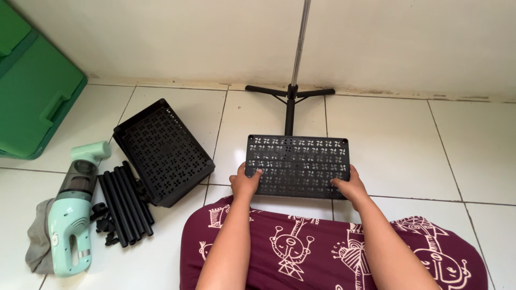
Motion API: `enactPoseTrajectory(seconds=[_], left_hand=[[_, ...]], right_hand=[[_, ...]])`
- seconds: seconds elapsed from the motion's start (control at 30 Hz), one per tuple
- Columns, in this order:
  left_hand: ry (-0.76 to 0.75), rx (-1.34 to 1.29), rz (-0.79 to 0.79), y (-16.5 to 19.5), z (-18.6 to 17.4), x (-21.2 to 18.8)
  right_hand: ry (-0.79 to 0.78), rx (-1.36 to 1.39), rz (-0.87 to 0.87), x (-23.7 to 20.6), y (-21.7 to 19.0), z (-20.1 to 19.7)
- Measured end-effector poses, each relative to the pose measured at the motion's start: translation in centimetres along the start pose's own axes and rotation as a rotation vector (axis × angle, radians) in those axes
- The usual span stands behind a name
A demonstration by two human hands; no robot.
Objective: The person sits on the floor and takes apart a small black metal rack, pulling a crossbar free from the frame. They then fit the bars into the side panels of the perforated plastic baskets and press the basket trays onto the frame to rebuild the rack.
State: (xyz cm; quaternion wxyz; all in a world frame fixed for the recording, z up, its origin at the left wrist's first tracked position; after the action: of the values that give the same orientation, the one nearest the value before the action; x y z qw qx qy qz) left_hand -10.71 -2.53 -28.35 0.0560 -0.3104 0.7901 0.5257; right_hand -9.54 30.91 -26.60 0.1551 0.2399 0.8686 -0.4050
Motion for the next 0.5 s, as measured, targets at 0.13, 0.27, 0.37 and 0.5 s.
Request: enactPoseTrajectory(seconds=[0.13,0.27,0.37,0.5], left_hand=[[0.020,0.007,0.024,0.3,-0.2,0.0],[0.026,0.021,0.019,0.5,-0.2,0.0],[0.040,0.015,0.033,0.6,-0.3,0.1],[0.057,-0.023,0.098,0.5,-0.1,0.2]], right_hand=[[-0.016,-0.002,-0.012,-0.6,-0.5,0.0],[-0.009,-0.045,-0.045,-1.0,-1.0,0.1],[-0.005,-0.053,-0.055,-1.0,-1.4,0.4],[-0.007,-0.072,-0.073,-0.7,-1.5,0.8]])
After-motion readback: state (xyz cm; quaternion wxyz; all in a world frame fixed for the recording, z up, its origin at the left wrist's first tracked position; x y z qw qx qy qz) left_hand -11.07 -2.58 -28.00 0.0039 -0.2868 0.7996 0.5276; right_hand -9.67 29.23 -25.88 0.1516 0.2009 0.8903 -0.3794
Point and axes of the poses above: each hand's wrist, its own x-axis towards the middle knuckle, its own z-axis out of the palm, y = z × x, the point moved 4 cm from there along x, towards the middle knuckle, and after that the axes turned 13 degrees about -x, right-handed, at the moved point
